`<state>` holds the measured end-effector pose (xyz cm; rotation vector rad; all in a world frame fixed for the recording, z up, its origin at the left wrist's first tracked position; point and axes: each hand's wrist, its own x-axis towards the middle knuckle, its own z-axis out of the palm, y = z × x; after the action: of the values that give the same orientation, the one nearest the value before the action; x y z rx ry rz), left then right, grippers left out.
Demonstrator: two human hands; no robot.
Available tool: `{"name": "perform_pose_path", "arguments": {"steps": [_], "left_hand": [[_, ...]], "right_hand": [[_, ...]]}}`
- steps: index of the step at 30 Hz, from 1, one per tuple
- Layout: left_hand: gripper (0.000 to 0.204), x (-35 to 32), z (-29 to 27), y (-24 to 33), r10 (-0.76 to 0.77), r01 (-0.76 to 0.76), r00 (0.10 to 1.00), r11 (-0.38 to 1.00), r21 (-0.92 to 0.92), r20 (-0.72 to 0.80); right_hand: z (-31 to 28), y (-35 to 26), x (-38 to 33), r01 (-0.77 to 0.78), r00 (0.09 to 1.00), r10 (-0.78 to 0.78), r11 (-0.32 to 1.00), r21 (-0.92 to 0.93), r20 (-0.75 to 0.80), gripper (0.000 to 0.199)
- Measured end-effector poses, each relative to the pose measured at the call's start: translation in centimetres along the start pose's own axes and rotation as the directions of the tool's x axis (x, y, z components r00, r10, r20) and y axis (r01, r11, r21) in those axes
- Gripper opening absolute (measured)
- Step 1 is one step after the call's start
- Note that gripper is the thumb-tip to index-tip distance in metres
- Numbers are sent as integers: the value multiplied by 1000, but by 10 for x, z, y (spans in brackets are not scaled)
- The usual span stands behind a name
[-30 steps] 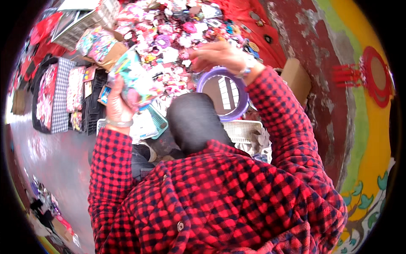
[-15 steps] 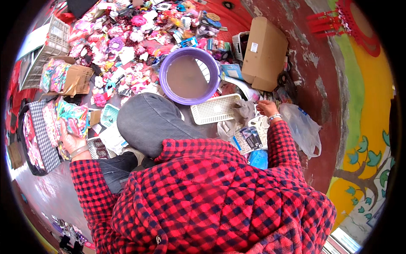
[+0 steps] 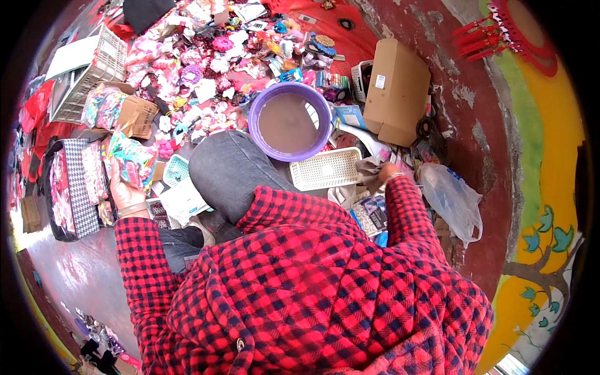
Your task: The person wipes a bead bracelet with a cloth, places it into a small plastic bag, and then puts the bag into a white basket containing similar packaged items. The person then picks up a large bag of colorful rubber bands and wipes the outside of the bag with the same cloth.
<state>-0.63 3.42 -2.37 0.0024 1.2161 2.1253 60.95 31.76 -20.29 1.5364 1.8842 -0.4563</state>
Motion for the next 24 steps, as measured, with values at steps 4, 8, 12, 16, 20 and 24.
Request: {"name": "perform_pose_path", "arguments": {"steps": [4,8,12,16,20,24], "left_hand": [[35,0,-49,9,21,-20,992,1000,7,-121],[27,-35,9,22,-7,-12,994,986,-168,-111],[23,-21,-5,22,2,14,998,958,-285,55],[25,-45,-15,39,-56,72,997,924,-375,52],[26,-59,-4,43,14,11,998,899,-438,54],[21,-49,-11,37,-80,115,991,908,-404,103]], "right_hand": [[-93,35,-33,257,961,-274,846,468,-31,30],[-191,-14,-124,435,878,-263,85,897,-400,22],[-235,-75,-115,455,562,-426,-557,695,-709,23],[-295,-228,-171,314,261,-624,-667,676,-737,27],[-314,-367,-231,180,283,-601,-732,657,-748,16],[-267,-486,-310,310,-48,-901,-423,852,-431,16]]}}
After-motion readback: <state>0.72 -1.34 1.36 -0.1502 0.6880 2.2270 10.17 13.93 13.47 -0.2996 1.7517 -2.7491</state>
